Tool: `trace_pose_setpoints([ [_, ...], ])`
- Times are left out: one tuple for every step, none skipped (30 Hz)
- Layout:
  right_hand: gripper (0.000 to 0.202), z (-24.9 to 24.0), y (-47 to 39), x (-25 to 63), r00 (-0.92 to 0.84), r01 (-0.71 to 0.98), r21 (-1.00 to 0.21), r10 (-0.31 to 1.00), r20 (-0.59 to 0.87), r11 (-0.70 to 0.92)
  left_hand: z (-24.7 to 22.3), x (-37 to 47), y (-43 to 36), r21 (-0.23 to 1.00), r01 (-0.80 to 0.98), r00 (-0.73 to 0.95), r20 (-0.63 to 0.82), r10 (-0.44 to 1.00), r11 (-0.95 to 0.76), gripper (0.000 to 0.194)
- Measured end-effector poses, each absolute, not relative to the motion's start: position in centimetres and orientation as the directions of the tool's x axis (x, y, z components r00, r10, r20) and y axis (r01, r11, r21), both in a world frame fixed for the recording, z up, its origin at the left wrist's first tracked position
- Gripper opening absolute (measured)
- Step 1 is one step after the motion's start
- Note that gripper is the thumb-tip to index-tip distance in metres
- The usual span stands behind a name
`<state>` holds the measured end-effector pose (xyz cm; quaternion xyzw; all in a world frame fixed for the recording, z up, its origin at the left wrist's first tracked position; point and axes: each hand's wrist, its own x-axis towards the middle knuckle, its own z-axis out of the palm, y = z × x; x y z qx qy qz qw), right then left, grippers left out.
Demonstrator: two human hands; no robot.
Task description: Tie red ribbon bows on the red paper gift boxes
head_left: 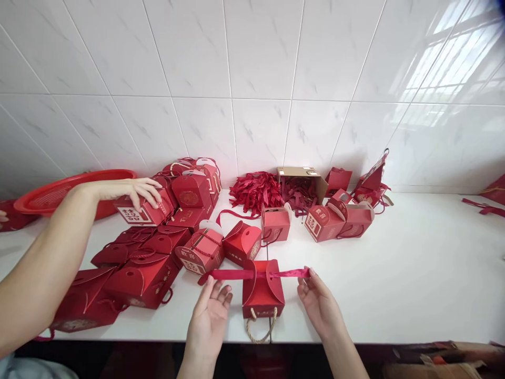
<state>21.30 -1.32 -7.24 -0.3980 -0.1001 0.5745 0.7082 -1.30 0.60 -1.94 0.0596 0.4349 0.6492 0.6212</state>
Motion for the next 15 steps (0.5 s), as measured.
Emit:
trace_pose_setpoints([
  [0.029,-6.9,-1.4,21.3,0.352,-0.711,-0.701,0.888,-0.297,0.047,-1.7,-1.6,0.7,0.673,-0.735,-0.262,-0.398,0.879,0.085,0.008],
  [0.029,-6.5,-1.4,21.3,0.378,-0.684,-0.726,0.885,-0.273,0.068,-1.4,-1.8,0.8,0.701,-0.713,-0.294,-0.323,0.900,0.019,0.012],
  [0.029,-6.0,-1.5,21.3,0.396,-0.653,-0.753,0.885,-0.245,0.084,-1.0,-2.1,1.0,0.727,-0.685,-0.326,-0.244,0.913,-0.050,0.017],
  [0.028,-5.4,-1.5,21.3,0.407,-0.623,-0.776,0.887,-0.217,0.096,-0.6,-2.3,1.2,0.755,-0.643,-0.369,-0.162,0.915,-0.126,0.021],
  [0.027,-4.8,-1.4,21.4,0.409,-0.600,-0.793,0.892,-0.193,0.103,-0.1,-2.5,1.4,0.779,-0.596,-0.411,-0.087,0.907,-0.195,0.025],
  [0.026,-4.2,-1.3,21.4,0.408,-0.566,-0.818,0.897,-0.169,0.103,0.4,-2.6,1.6,0.794,-0.553,-0.448,-0.027,0.894,-0.253,0.027],
  [0.026,-3.5,-1.2,21.5,0.408,-0.510,-0.854,0.902,-0.139,0.099,1.0,-2.8,1.9,0.804,-0.515,-0.475,0.019,0.880,-0.295,0.028],
  [0.026,-2.8,-1.1,21.5,0.411,-0.430,-0.898,0.906,-0.100,0.096,1.5,-2.8,2.1,0.813,-0.484,-0.491,0.054,0.870,-0.324,0.029],
  [0.027,-2.2,-0.9,21.5,0.415,-0.329,-0.939,0.909,-0.046,0.102,2.0,-2.8,2.4,0.822,-0.457,-0.497,0.080,0.864,-0.340,0.029],
  [0.027,-1.5,-0.7,21.5,0.420,-0.216,-0.969,0.907,0.020,0.122,2.5,-2.8,2.6,0.829,-0.437,-0.497,0.100,0.862,-0.349,0.029],
  [0.028,-0.9,-0.6,21.4,0.422,-0.108,-0.982,0.902,0.096,0.155,2.9,-2.7,2.7,0.835,-0.424,-0.488,0.117,0.865,-0.352,0.029],
  [0.028,-0.2,-0.4,21.4,0.421,-0.020,-0.980,0.891,0.170,0.196,3.4,-2.6,2.9,0.839,-0.416,-0.471,0.131,0.872,-0.351,0.028],
  [0.028,0.5,-0.1,21.4,0.420,0.039,-0.969,0.876,0.238,0.244,3.8,-2.5,3.0,0.841,-0.413,-0.452,0.145,0.880,-0.350,0.028],
  [0.027,1.1,0.1,21.4,0.417,0.095,-0.952,0.857,0.304,0.292,4.3,-2.3,3.1,0.841,-0.411,-0.433,0.158,0.888,-0.350,0.027],
  [0.026,1.8,0.3,21.5,0.409,0.154,-0.929,0.834,0.371,0.337,4.8,-2.1,3.1,0.841,-0.410,-0.414,0.174,0.893,-0.354,0.027],
])
